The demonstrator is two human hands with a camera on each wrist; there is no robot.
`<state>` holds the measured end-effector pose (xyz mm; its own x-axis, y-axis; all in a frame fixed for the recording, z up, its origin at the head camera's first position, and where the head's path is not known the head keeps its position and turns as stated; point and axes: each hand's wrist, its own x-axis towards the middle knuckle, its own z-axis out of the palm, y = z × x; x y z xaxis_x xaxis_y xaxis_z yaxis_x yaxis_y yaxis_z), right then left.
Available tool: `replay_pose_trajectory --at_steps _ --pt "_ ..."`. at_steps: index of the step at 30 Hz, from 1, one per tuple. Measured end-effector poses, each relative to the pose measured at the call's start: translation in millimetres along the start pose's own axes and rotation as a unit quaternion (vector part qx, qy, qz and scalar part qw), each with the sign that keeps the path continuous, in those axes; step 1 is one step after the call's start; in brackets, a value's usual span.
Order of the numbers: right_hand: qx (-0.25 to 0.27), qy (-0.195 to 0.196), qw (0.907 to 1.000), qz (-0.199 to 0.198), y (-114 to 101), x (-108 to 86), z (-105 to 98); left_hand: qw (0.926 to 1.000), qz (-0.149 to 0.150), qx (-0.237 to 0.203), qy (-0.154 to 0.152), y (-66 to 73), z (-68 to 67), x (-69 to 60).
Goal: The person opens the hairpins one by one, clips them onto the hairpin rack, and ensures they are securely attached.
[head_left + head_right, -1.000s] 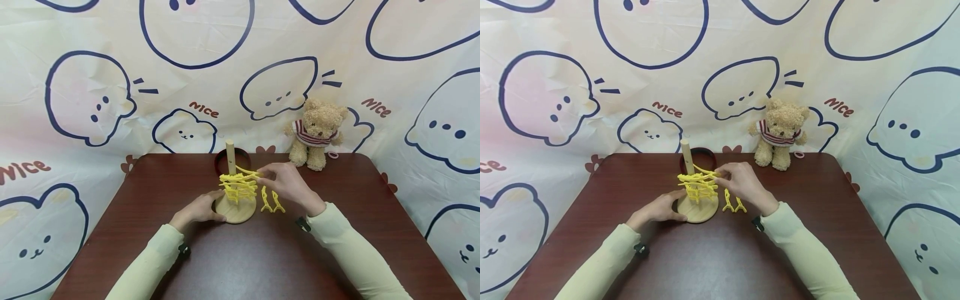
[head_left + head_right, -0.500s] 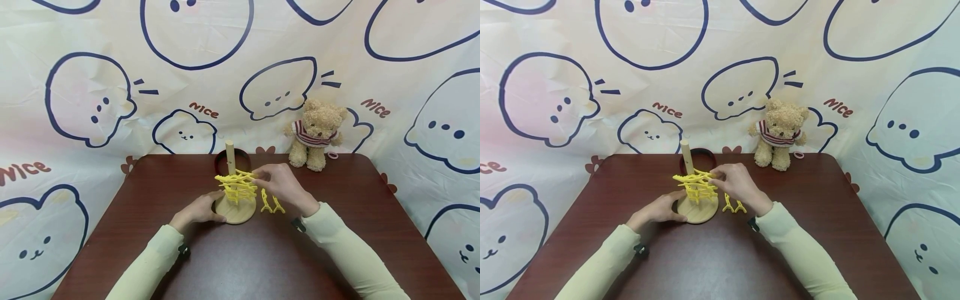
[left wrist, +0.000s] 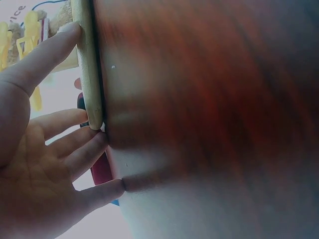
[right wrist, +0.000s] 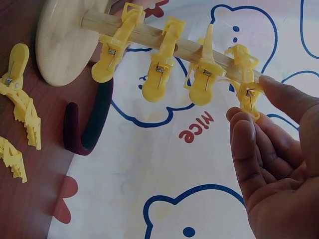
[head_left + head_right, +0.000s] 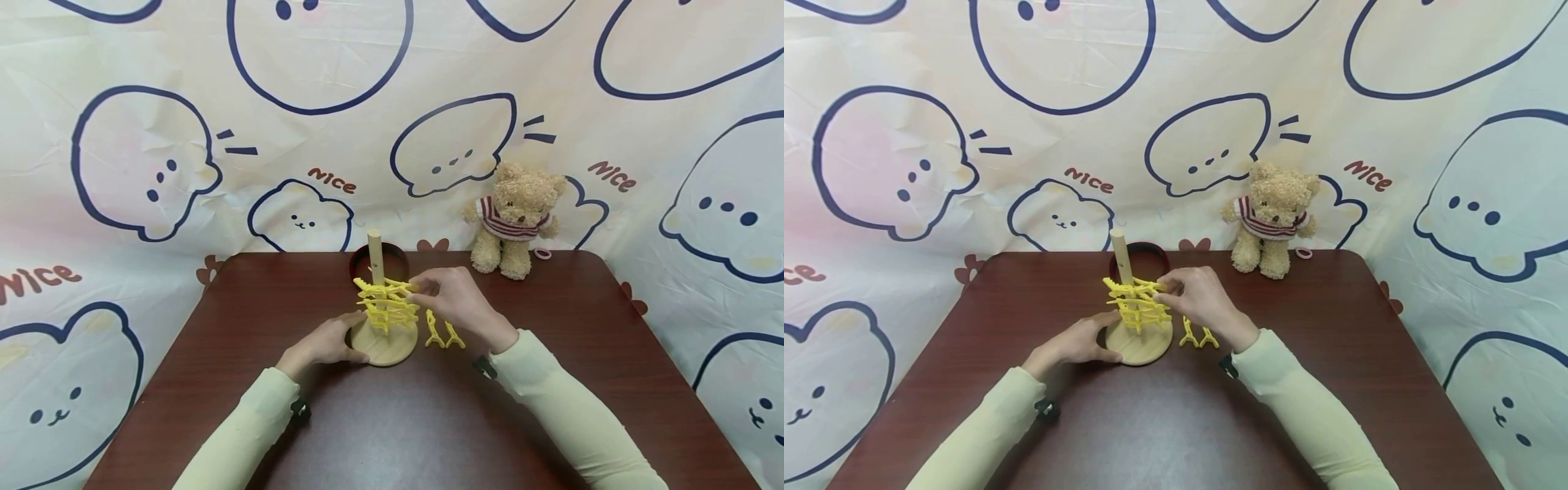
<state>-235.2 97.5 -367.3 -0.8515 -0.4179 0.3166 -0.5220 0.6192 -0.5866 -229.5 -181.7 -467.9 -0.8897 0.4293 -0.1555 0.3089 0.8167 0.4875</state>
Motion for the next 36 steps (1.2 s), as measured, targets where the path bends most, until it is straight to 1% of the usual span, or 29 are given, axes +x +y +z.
replay_pose_trajectory --at_steps 6,13,19,29,36 --pt "0.0 -0.002 0.9999 0.012 3 0.9 1 1.0 0.001 -0.005 0.001 0.6 0.9 -0.7" --pt "0.0 -0.004 0.9998 0.018 7 1.2 2 0.9999 -0.006 -0.01 0.0 1.5 -0.3 -0.1" --pt "-0.001 -0.004 0.9998 0.02 9 1.2 3 1.0 -0.002 -0.003 0.001 0.6 -0.9 0.3" --pt "-0.003 -0.025 0.9994 0.024 12 -0.1 -1 1.0 -0.002 -0.004 0.003 2.3 -2.5 -0.6" --pt "0.004 -0.025 0.9994 0.026 23 -6.8 -7 1.0 -0.007 -0.007 0.0 0.8 0.3 -0.1"
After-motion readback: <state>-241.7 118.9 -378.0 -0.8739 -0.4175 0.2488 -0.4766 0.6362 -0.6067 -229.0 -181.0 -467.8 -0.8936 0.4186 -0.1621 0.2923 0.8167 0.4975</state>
